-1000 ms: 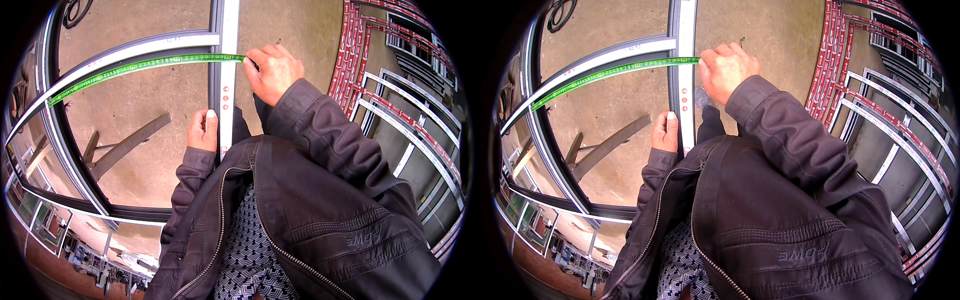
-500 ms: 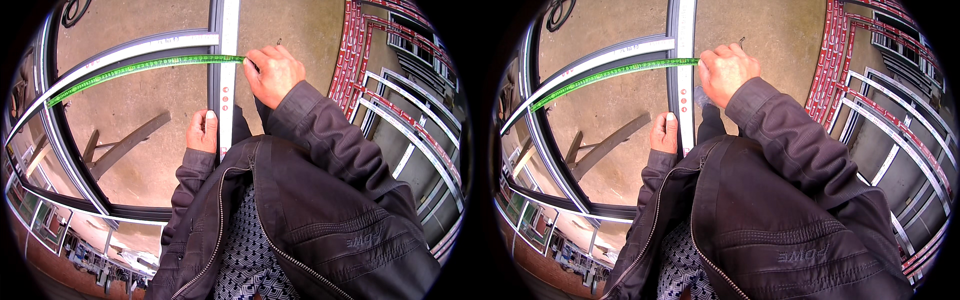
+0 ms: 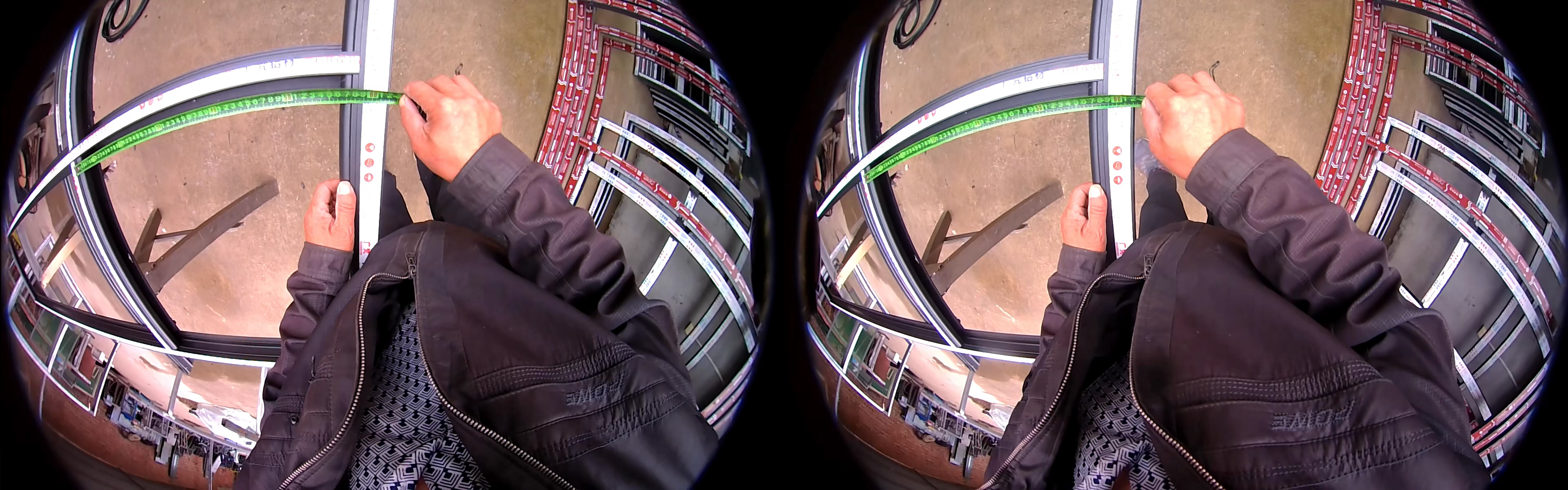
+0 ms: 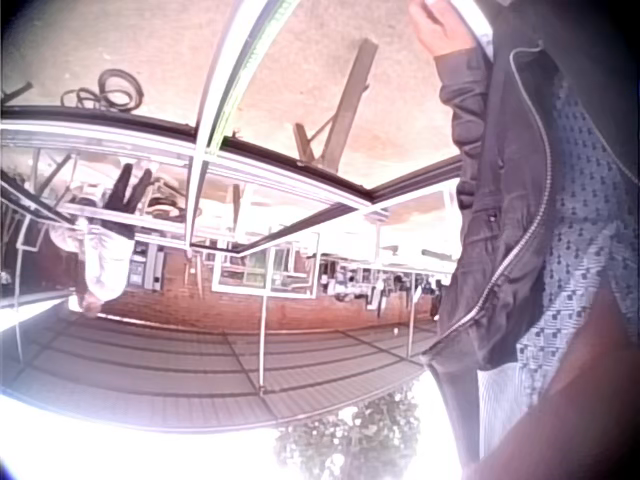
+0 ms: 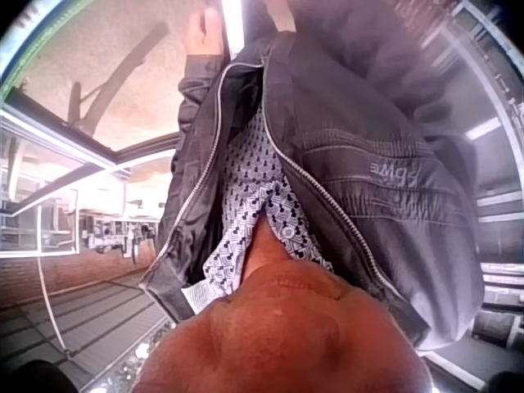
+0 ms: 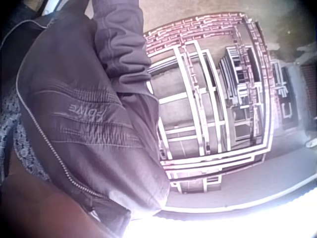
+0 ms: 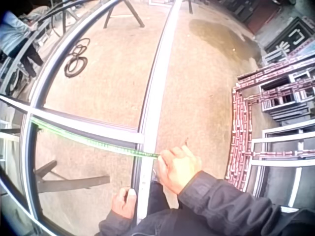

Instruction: The person measures the dimensions of a large window frame using a green tape measure. They measure the vertical and horizontal sections of the frame, then move to a different area to measure a cardboard box on the floor.

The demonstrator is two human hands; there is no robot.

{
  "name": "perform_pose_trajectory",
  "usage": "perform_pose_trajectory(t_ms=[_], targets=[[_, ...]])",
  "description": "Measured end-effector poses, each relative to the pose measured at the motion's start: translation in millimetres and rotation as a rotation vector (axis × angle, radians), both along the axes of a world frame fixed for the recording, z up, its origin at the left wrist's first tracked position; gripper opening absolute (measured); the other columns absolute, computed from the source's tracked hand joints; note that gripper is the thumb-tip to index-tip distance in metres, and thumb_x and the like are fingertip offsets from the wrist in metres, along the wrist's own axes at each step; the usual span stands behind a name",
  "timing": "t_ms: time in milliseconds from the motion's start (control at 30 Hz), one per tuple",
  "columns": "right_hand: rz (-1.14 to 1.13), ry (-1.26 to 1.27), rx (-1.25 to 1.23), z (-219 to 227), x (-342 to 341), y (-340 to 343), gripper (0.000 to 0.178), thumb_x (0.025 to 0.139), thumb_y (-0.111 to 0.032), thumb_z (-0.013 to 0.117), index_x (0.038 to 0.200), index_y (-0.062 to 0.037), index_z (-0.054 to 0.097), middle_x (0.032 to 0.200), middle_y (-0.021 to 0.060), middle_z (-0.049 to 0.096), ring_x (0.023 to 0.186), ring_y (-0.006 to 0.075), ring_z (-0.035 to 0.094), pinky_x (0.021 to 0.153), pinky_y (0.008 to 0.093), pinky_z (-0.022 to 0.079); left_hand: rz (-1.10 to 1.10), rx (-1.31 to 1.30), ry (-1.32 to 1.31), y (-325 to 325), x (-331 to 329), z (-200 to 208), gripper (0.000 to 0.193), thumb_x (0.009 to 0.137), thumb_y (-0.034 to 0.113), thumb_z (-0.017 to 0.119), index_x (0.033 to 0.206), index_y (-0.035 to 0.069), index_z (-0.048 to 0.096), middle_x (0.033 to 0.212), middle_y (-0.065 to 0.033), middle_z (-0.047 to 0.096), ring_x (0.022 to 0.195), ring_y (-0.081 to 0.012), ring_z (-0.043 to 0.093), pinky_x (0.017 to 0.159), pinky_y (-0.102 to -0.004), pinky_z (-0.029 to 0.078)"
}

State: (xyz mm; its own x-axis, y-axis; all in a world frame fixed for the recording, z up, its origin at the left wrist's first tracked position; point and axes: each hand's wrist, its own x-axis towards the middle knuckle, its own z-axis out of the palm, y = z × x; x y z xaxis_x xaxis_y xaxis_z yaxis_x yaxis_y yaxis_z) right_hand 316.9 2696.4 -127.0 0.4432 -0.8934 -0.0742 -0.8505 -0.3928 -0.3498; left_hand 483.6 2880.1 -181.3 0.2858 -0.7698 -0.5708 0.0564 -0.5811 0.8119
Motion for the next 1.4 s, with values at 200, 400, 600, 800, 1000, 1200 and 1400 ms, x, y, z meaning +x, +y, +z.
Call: perform_pose_trajectory(t_ms=[200, 400, 600, 800, 1000, 1200, 1400], targets=[[0.007, -0.031, -0.039, 1.4, -0.8, -1.8, 0.011, 0.093, -0.023, 0.069, 0.092, -0.0126, 0.073, 0.084, 0.0060, 0.067, 0.085, 0.0313, 0.066, 0.067, 0.0475, 0.055, 0.002, 0.021, 0.018, -0.9, -0.2, 1.6, 0.037, 0.109, 0.034, 0.059, 0.116, -0.002, 0.063, 0.093, -0.0042, 0.067, 0.083, -0.0096, 0.061, 0.074, -0.0278, 0.052], [0.019, -0.035, 0.013, 3.9, -1.7, -4.3, 0.013, 0.094, -0.024, 0.068, 0.094, -0.0125, 0.074, 0.084, 0.0062, 0.068, 0.086, 0.0308, 0.066, 0.068, 0.0471, 0.055, 0.023, 0.015, -0.036, -0.2, -5.2, 3.3, 0.034, 0.110, 0.032, 0.056, 0.114, -0.001, 0.064, 0.092, -0.0020, 0.068, 0.082, -0.0083, 0.059, 0.073, -0.0272, 0.051], [0.031, -0.032, 0.119, 7.6, -7.3, -9.6, 0.017, 0.095, -0.025, 0.066, 0.100, -0.0116, 0.076, 0.089, 0.0084, 0.071, 0.089, 0.0329, 0.067, 0.071, 0.0476, 0.056, -0.011, 0.070, -0.180, -4.4, -9.0, 14.9, 0.035, 0.109, 0.032, 0.058, 0.114, -0.002, 0.065, 0.093, -0.0082, 0.071, 0.084, -0.0135, 0.063, 0.076, -0.0315, 0.053], [0.022, -0.089, 0.270, 11.5, -21.3, -18.5, 0.023, 0.096, -0.027, 0.064, 0.106, -0.0100, 0.076, 0.092, 0.0117, 0.072, 0.094, 0.0350, 0.067, 0.079, 0.0489, 0.055, 0.028, 0.081, -0.223, -2.0, -15.9, 12.2, 0.036, 0.109, 0.033, 0.056, 0.114, -0.001, 0.066, 0.092, -0.0099, 0.071, 0.084, -0.0154, 0.064, 0.077, -0.0332, 0.053], [0.026, -0.124, 0.374, 15.4, -39.3, -33.4, 0.025, 0.095, -0.026, 0.064, 0.106, -0.0081, 0.076, 0.089, 0.0136, 0.071, 0.094, 0.0362, 0.067, 0.082, 0.0486, 0.054, 0.026, 0.112, -0.372, -6.8, -24.5, 13.7, 0.038, 0.110, 0.036, 0.054, 0.115, 0.000, 0.066, 0.091, -0.0131, 0.071, 0.083, -0.0209, 0.067, 0.077, -0.0372, 0.054], [0.092, -0.131, 0.388, 22.9, -55.6, -57.0, 0.025, 0.094, -0.026, 0.066, 0.108, -0.0076, 0.077, 0.091, 0.0149, 0.072, 0.095, 0.0370, 0.066, 0.083, 0.0490, 0.053, 0.074, 0.149, -0.514, -9.5, -35.4, 13.2, 0.041, 0.111, 0.038, 0.050, 0.116, 0.000, 0.066, 0.091, -0.0181, 0.070, 0.083, -0.0284, 0.068, 0.078, -0.0403, 0.054], [0.103, -0.154, 0.395, 22.2, -70.6, -75.3, 0.027, 0.095, -0.027, 0.067, 0.109, -0.0073, 0.076, 0.097, 0.0169, 0.073, 0.101, 0.0383, 0.067, 0.086, 0.0487, 0.054, 0.098, 0.236, -0.605, -7.6, -43.6, 18.5, 0.045, 0.109, 0.042, 0.051, 0.116, 0.001, 0.067, 0.096, -0.0216, 0.072, 0.090, -0.0357, 0.071, 0.082, -0.0435, 0.055]])
